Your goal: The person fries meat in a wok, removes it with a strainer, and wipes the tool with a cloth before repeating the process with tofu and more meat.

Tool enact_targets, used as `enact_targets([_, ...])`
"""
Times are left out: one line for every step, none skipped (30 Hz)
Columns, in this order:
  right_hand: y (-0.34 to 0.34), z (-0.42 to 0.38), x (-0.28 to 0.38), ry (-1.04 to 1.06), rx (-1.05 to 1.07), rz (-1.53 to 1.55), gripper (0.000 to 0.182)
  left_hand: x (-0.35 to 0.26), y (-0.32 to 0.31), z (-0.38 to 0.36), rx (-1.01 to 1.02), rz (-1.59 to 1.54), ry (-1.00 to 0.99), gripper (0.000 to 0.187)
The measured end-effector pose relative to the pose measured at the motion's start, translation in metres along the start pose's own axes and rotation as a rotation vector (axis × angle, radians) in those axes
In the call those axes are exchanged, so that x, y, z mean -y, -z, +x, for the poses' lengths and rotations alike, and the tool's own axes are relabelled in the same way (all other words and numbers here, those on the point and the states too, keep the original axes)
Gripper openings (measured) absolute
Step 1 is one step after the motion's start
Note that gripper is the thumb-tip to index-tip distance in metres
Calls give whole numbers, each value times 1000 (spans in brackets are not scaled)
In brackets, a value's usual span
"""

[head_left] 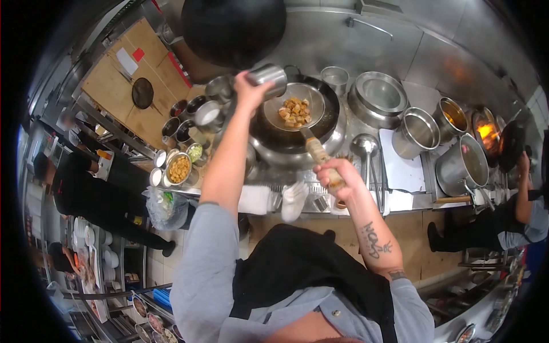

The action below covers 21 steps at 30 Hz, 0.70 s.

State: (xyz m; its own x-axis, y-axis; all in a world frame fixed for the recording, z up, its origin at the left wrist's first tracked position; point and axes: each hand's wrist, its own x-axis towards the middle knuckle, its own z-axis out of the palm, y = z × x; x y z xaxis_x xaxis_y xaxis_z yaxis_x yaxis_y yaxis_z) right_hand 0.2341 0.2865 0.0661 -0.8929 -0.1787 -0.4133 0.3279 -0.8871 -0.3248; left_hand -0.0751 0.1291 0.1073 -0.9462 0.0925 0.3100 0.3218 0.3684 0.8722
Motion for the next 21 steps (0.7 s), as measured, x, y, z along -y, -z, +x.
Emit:
enact_targets([3,14,4,-23,-21,30,29,1,12,-10,-17,-176,95,88])
enact_targets([6,26,7,-46,-44,58,27,4,26,-23,-4,-408,241,85])
enact_targets([7,35,7,-33,-14,45,25,-4,45,-45,9,-645,389,81])
enact_targets([7,42,7,-33,-22,43,25,9,61,-57,68,-811,402,78])
enact_targets([9,48,7,-35,-31,40,25,25,77,-69,128,-977,415,74])
enact_targets([10,54,7,-38,-42,38,25,37,92,-85,181,-1086,410,70])
enact_targets([12,60,8,-47,-38,47,26,49,104,-103,235,-1193,402,66])
enact_targets([14,65,8,-57,-34,59,26,60,114,-123,234,-1261,407,63])
enact_targets([15,68,8,-66,-30,72,27,71,123,-145,234,-1328,414,61])
enact_targets([16,71,7,-49,-39,33,28,83,132,-166,248,-1412,483,63])
enact_targets([16,73,6,-30,-46,-7,28,95,140,-187,263,-1495,550,64])
enact_targets([15,75,6,-10,-52,-47,29,109,145,-209,291,-1543,568,71])
enact_targets([14,76,4,21,-77,-91,42,120,149,-230,320,-1591,590,79])
enact_targets([12,74,1,24,-86,-116,43,123,154,-250,303,-1634,636,80])
enact_targets([9,70,-1,26,-95,-140,44,123,157,-269,286,-1676,684,81])
enact_targets([9,67,-2,29,-104,-164,44,123,158,-282,268,-1717,732,83])
enact_targets([25,74,0,-27,-96,-169,45,125,156,-290,315,-1750,744,84])
enact_targets([33,73,-2,-8,-97,-169,45,129,155,-299,361,-1782,758,85])
enact_targets([39,71,-6,9,-99,-169,46,130,153,-307,406,-1814,774,86])
enact_targets([46,69,-10,26,-103,-167,47,130,150,-312,431,-1851,845,87])
enact_targets([48,66,-12,31,-136,-150,52,131,146,-316,481,-1855,870,88])
